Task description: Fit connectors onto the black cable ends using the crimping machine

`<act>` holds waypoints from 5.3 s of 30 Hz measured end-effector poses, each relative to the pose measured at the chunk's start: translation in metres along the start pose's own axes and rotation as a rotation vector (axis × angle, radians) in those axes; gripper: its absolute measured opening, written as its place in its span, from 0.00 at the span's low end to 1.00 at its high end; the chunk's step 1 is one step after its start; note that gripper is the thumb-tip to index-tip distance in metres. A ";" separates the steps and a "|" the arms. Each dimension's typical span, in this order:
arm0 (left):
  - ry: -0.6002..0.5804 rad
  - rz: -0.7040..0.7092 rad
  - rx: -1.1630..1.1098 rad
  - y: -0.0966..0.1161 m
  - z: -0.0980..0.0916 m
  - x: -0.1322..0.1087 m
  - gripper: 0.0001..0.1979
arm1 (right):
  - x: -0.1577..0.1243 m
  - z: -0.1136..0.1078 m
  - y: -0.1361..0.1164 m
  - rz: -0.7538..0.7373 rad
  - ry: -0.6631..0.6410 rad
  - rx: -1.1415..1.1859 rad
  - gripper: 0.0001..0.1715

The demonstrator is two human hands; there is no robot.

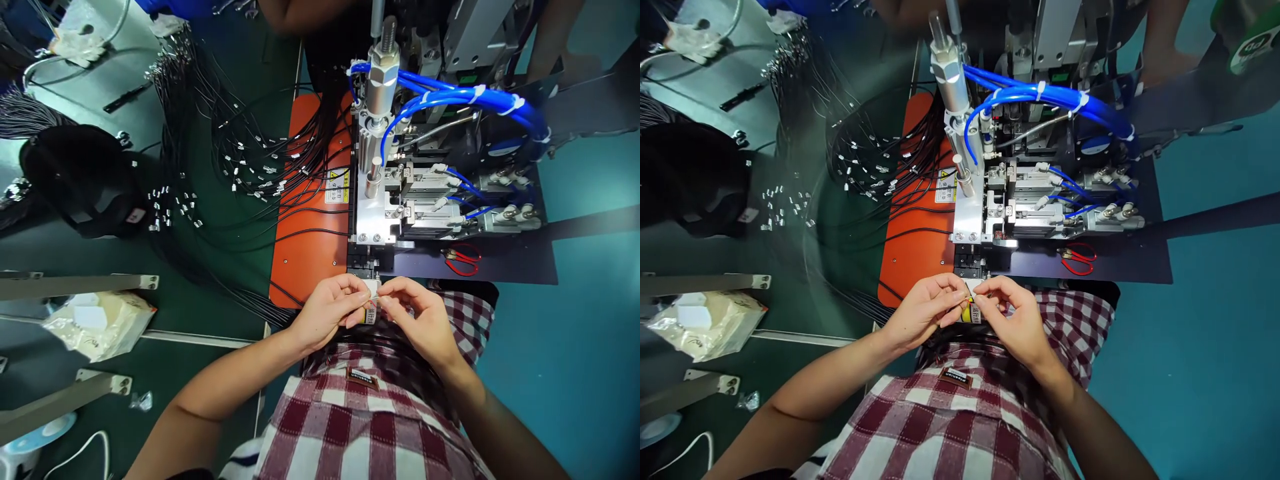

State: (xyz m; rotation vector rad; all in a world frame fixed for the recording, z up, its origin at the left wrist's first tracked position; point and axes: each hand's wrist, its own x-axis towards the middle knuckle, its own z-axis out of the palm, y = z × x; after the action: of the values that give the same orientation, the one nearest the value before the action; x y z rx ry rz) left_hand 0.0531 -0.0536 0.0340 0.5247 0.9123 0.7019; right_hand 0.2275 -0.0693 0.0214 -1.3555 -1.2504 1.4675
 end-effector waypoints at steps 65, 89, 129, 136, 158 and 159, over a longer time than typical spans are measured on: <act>0.010 -0.055 0.315 -0.003 -0.007 0.000 0.15 | 0.018 -0.018 -0.012 -0.135 -0.393 -0.328 0.10; -0.011 0.025 0.170 -0.008 -0.005 0.000 0.14 | 0.000 0.009 0.009 -0.104 -0.032 -0.055 0.04; -0.079 0.075 0.261 -0.009 -0.004 -0.001 0.11 | -0.003 0.007 0.010 -0.441 0.052 -0.451 0.05; -0.045 0.058 0.305 -0.006 -0.005 -0.001 0.13 | -0.005 0.011 0.011 -0.167 0.020 -0.243 0.07; -0.051 0.014 0.061 -0.003 -0.002 0.003 0.13 | 0.004 0.004 0.004 -0.131 -0.018 -0.183 0.07; -0.054 0.013 0.071 -0.003 -0.002 0.003 0.13 | 0.005 0.004 0.003 -0.137 -0.028 -0.208 0.08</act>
State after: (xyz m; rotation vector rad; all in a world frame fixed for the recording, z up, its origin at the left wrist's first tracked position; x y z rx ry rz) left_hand 0.0534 -0.0533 0.0291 0.6100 0.8861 0.6659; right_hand 0.2231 -0.0661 0.0172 -1.3562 -1.5170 1.2938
